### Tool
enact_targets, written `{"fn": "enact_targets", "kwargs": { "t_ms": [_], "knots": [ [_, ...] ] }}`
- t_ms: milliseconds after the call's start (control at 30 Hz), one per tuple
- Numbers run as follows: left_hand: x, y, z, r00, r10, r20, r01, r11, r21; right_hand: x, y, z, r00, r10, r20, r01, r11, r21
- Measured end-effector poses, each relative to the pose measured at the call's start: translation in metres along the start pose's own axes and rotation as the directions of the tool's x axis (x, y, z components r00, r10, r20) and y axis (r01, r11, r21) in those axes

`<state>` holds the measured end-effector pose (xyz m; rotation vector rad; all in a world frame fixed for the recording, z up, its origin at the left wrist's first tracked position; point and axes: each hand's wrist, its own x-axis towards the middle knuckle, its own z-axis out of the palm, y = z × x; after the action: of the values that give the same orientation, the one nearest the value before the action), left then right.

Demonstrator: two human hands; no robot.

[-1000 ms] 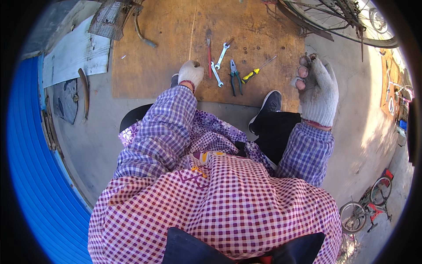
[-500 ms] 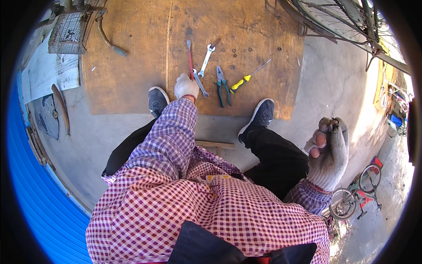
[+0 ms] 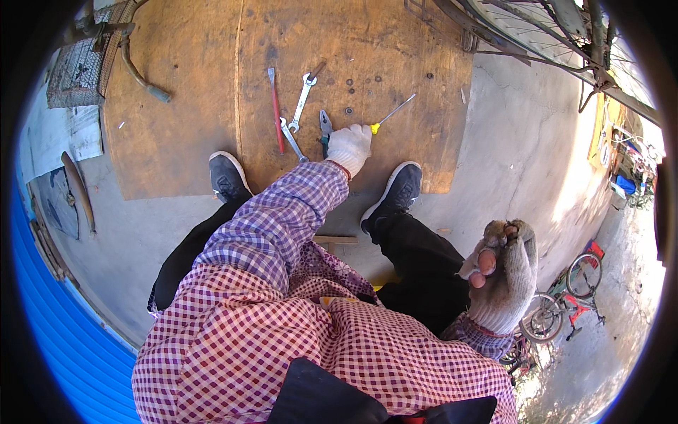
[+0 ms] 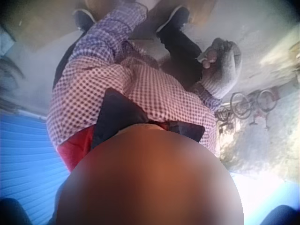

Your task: The person works on a bicycle frame placed on a wooden board, using pliers, a screwdriver, and a wrench to remove and adjust components near the bottom bracket and crankset. They handle small parts and tools, then reposition the frame to continue the repair.

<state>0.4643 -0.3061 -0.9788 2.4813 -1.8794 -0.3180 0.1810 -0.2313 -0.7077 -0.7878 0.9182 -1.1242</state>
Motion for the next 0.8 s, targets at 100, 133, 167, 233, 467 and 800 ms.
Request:
{"fn": "enact_targets", "kwargs": {
  "t_ms": [100, 133, 167, 233, 467, 800],
  "knots": [
    [0.004, -0.005, 0.008, 0.993, -0.121, -0.004, 0.121, 0.993, -0.004, -0.007, 0.0, 0.002, 1.0, 0.007, -0.008, -0.007, 1.0, -0.022],
    [0.004, -0.009, 0.005, 0.99, -0.141, 0.018, 0.141, 0.99, -0.019, -0.01, 0.0, 0.003, 1.0, 0.011, 0.003, -0.011, 1.0, -0.025],
    [0.002, -0.011, 0.0, 0.979, -0.179, 0.093, 0.182, 0.983, -0.022, -0.011, -0.001, 0.004, 1.0, 0.016, 0.013, -0.015, 0.999, -0.028],
    [-0.005, -0.011, -0.012, 0.967, -0.231, 0.105, 0.243, 0.961, -0.131, -0.013, -0.003, 0.006, 1.0, 0.009, 0.006, -0.009, 0.999, -0.042],
    [-0.058, -0.022, -0.022, 0.803, -0.568, 0.179, 0.592, 0.728, -0.347, -0.011, -0.009, 0.009, 0.999, 0.017, 0.038, -0.015, 0.999, -0.048],
    [-0.053, -0.034, -0.008, 0.676, -0.73, 0.095, 0.639, 0.517, -0.57, -0.014, -0.008, 0.014, 0.996, 0.015, 0.093, -0.014, 1.0, -0.005]
  ]
}}
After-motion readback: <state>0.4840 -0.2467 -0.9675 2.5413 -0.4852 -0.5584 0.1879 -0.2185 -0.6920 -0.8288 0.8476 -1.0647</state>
